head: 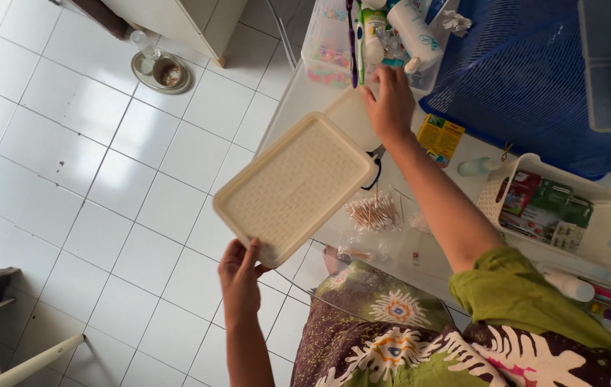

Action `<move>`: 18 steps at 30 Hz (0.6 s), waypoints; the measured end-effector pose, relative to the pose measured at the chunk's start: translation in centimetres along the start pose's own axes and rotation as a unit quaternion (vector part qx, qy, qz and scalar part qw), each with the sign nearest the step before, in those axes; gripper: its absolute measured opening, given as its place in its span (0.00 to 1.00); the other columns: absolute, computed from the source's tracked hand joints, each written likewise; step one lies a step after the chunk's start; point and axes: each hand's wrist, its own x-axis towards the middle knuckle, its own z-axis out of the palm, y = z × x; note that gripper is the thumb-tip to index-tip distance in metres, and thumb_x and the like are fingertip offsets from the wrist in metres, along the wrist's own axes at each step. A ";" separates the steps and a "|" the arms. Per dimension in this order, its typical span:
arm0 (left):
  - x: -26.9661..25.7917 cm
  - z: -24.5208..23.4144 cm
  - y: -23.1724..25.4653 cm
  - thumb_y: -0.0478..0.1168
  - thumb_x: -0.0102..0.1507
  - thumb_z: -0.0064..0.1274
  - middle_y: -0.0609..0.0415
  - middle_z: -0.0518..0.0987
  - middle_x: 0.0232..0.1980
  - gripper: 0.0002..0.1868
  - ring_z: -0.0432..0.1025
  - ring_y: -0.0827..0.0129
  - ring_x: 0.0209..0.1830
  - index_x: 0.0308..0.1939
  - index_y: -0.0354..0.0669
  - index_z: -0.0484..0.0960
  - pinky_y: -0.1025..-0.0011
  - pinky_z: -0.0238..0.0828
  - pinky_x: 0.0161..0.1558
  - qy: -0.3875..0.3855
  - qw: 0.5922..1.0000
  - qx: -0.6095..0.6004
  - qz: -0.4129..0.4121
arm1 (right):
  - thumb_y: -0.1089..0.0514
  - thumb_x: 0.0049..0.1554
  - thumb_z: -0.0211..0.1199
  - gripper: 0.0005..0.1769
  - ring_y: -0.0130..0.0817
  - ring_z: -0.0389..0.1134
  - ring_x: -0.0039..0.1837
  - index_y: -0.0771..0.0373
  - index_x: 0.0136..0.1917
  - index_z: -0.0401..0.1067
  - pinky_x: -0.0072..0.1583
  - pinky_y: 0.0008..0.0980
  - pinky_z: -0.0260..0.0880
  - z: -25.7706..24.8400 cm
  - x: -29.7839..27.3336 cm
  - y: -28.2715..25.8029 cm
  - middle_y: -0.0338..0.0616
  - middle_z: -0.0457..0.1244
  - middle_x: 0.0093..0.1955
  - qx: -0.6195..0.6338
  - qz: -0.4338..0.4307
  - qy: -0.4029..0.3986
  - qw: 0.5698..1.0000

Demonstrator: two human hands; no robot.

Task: The person organizes medical supplies on a table. They use scissors to cut a blister pack, place the pills into a plastic container, and arrange various boxes and items into baskets and trays.

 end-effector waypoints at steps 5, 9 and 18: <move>0.9 -1.9 1.9 0.41 0.67 0.54 0.50 0.82 0.41 0.14 0.78 0.69 0.37 0.47 0.30 0.79 0.67 0.80 0.39 0.035 0.999 0.026 0.015 | 0.50 0.55 0.75 0.21 0.54 0.67 0.54 0.67 0.52 0.73 0.53 0.49 0.69 0.1 -2.6 2.7 0.56 0.65 0.51 -0.092 0.158 -0.159 0.970; 1.3 -2.1 3.9 0.40 0.67 0.54 0.48 0.82 0.42 0.14 0.79 0.68 0.39 0.48 0.30 0.78 0.65 0.81 0.40 0.057 0.998 0.028 0.025 | 0.57 0.61 0.65 0.10 0.54 0.71 0.53 0.66 0.53 0.73 0.54 0.48 0.73 0.2 -4.1 5.8 0.56 0.70 0.50 -0.029 0.183 -0.182 0.966; 1.5 -1.5 3.6 0.38 0.69 0.51 0.46 0.81 0.43 0.11 0.80 0.66 0.41 0.48 0.30 0.78 0.63 0.83 0.43 0.043 0.999 -0.002 0.031 | 0.54 0.65 0.59 0.11 0.54 0.72 0.50 0.65 0.49 0.69 0.49 0.51 0.71 -5.0 -10.4 5.9 0.54 0.70 0.47 -0.007 0.239 -0.155 0.959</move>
